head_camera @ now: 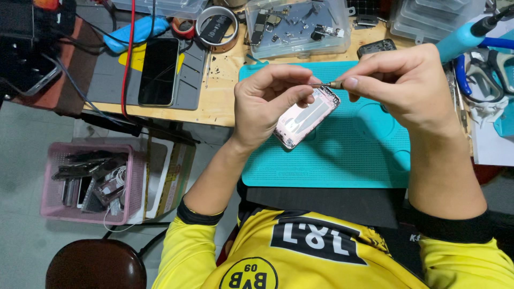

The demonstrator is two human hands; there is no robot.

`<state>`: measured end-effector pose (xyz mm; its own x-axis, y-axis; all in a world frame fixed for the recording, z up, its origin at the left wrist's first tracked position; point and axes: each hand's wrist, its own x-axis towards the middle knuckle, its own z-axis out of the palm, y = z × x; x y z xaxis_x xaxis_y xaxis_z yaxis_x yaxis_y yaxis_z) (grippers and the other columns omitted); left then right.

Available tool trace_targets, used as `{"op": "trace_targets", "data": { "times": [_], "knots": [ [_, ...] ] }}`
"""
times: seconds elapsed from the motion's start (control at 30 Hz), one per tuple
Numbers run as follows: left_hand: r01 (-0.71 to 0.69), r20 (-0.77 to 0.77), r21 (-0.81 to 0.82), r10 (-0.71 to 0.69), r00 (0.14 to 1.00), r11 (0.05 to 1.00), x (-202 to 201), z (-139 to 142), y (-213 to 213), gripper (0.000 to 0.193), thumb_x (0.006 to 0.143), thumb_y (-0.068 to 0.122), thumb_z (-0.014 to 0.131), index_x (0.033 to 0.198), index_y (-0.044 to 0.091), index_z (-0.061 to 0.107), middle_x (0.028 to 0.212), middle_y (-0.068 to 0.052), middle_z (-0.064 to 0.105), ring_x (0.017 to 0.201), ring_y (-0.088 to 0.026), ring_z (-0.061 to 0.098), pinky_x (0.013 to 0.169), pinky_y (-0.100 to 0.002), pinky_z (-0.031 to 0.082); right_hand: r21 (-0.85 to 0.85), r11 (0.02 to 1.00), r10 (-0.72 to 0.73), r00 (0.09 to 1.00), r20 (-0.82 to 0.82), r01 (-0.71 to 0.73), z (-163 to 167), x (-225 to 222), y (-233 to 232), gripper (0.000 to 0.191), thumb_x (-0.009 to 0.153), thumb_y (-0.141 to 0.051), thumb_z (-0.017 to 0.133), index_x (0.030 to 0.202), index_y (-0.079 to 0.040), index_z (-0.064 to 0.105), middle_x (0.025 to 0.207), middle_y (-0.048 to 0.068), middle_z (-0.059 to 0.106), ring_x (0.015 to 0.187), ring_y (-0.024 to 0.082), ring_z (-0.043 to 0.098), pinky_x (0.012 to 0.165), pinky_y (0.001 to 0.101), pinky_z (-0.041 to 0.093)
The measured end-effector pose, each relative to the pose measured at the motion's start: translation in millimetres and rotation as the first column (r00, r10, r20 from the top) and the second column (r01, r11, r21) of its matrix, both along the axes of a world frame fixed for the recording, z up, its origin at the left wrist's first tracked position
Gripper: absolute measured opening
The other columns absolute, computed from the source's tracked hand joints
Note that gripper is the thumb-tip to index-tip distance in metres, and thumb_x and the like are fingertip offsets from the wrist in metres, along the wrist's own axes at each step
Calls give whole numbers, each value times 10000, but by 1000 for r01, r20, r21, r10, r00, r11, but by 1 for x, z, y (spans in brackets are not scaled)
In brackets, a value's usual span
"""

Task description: The person repairs a disassembled smartphone on a teal silicone mat, using a screwdriver to remove and reinstall small screws and using a pry tool and fingers to lift, position, and press internal components and the housing. They transfer small parts to and from a parts tray and work on the phone frame throughout the clip.

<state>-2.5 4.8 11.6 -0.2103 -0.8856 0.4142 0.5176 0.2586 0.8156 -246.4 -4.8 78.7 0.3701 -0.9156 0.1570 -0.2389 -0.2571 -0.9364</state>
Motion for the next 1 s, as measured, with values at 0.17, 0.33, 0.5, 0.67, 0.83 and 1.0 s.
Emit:
{"op": "trace_targets", "data": {
  "times": [0.17, 0.33, 0.5, 0.67, 0.83, 1.0],
  "knots": [
    [-183, 295, -120, 211, 932, 976, 6, -5, -8, 239, 959, -25, 728, 1195, -17, 688, 1075, -106, 756, 935, -131, 741, 845, -276, 621, 18, 995, -100, 995, -25, 101, -12, -6, 2, 127, 989, -60, 745, 1090, 9, 777, 823, 41, 708, 628, 33, 543, 512, 186, 347],
    [-259, 674, -407, 479, 562, 876, 10, -24, -19, 122, 927, 33, 739, 1045, -1, 734, 966, -136, 717, 800, -226, 713, 714, -339, 563, 3, 989, -150, 986, -71, 150, -45, -1, 4, 187, 964, -83, 772, 1131, 2, 767, 855, 18, 709, 721, 19, 585, 621, 182, 433],
    [-218, 781, -298, 369, 503, 929, 6, -41, -18, 140, 886, 101, 748, 986, 3, 746, 873, -138, 680, 752, -273, 691, 698, -395, 544, -123, 968, -241, 949, -204, 219, -79, 9, 14, 199, 910, -105, 799, 1089, -21, 779, 896, 32, 728, 735, 66, 601, 626, 241, 463],
    [-181, 784, -425, 461, 415, 887, 0, -47, -17, 172, 860, 135, 782, 958, -1, 741, 877, -152, 660, 820, -332, 664, 721, -438, 525, -298, 927, -308, 916, -259, 228, -91, 11, 17, 154, 894, -101, 819, 1029, -34, 790, 840, 67, 655, 664, 130, 573, 592, 290, 436],
    [-156, 768, -522, 542, 342, 839, -9, -50, -20, 151, 854, 134, 774, 925, 10, 727, 882, -163, 629, 851, -363, 650, 751, -471, 522, -316, 912, -350, 899, -262, 263, -97, 15, 16, 148, 879, -102, 827, 1016, -50, 805, 818, 67, 623, 663, 145, 562, 583, 297, 436],
    [-195, 753, -538, 572, 327, 820, -17, -54, -21, 114, 837, 117, 746, 882, 21, 706, 878, -162, 620, 860, -375, 647, 745, -485, 519, -344, 906, -347, 900, -265, 248, -103, 17, 16, 148, 874, -104, 832, 1012, -56, 805, 808, 71, 629, 677, 154, 592, 603, 299, 467]
  ]
}}
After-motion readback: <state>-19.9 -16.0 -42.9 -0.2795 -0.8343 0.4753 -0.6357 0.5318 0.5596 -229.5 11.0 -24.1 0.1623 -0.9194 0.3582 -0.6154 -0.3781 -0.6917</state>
